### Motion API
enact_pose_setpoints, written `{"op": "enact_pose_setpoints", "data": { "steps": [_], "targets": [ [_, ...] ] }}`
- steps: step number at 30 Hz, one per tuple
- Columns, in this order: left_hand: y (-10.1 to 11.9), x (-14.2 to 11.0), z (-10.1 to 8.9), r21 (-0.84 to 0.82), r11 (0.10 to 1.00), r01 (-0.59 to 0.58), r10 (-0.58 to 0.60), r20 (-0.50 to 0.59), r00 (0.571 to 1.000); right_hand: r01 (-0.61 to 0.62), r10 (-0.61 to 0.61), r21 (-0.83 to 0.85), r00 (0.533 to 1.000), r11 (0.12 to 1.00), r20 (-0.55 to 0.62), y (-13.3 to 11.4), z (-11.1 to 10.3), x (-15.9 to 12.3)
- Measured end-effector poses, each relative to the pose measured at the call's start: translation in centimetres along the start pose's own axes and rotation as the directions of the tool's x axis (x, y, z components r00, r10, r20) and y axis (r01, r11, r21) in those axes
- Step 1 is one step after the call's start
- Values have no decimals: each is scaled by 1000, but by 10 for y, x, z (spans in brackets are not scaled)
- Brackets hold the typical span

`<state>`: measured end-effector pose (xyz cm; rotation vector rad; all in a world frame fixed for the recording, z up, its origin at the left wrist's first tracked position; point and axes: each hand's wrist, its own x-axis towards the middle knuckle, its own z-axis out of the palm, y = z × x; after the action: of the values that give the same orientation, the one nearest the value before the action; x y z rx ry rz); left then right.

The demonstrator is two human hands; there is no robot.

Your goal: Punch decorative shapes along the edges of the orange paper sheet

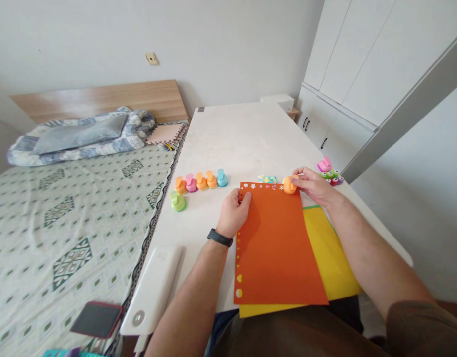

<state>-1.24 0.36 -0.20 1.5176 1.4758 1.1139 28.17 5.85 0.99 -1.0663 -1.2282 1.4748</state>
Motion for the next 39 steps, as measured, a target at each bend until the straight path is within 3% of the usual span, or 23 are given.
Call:
{"op": "enact_pose_setpoints", "data": {
  "steps": [12,39],
  "targets": [
    [11,-3,-2,5,1000,0,0,21,1000,-125,126,-11,992,992,32,5,-3,0],
    [7,-1,-1,31,999,6,-7,13,1000,-115,114,24,992,993,45,5,-1,-2]
  ]
}}
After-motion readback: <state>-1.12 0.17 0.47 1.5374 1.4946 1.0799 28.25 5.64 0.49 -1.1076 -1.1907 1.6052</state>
